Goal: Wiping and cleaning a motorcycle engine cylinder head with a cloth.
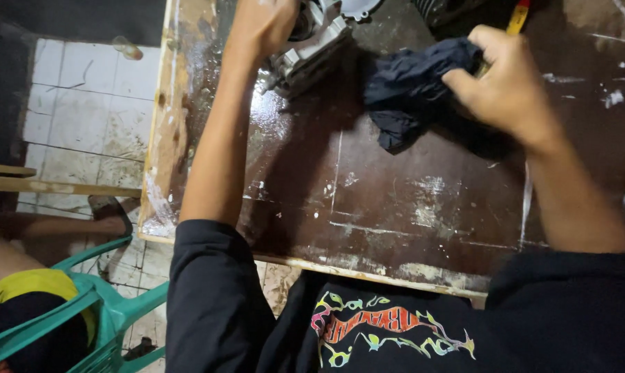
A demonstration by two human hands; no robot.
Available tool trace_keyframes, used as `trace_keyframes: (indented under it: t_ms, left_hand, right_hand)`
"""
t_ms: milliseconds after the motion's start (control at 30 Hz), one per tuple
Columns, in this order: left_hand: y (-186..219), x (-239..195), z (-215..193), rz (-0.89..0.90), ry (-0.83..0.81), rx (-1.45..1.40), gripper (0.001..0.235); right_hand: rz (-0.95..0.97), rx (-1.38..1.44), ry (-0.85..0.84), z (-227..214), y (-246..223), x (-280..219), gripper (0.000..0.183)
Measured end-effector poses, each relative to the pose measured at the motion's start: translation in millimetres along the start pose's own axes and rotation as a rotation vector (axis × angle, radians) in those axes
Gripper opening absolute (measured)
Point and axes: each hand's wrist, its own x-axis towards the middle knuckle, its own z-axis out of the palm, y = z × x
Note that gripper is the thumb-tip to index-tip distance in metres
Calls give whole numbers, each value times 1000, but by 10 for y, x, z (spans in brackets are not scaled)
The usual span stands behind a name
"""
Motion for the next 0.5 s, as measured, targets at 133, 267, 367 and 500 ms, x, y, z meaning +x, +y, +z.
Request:
trace_keyframes:
  t_ms: [133, 267, 367, 500]
  left_hand:
    - [-128, -25, 66, 136, -52, 137, 23]
    - [-31, -23, -21, 218, 24, 189, 51]
    - [-31, -51, -32, 243, 62, 211, 50]
    - [-90, -72, 53, 151, 54, 227, 16]
  right_hand:
    - [-98, 605, -163, -14, 586, 100, 12]
    - [80, 1120, -137, -137, 818, 96, 25]
    - [-116, 1141, -121, -283, 767, 21, 46]
    - [-158, 1355, -69, -240, 874, -117, 71]
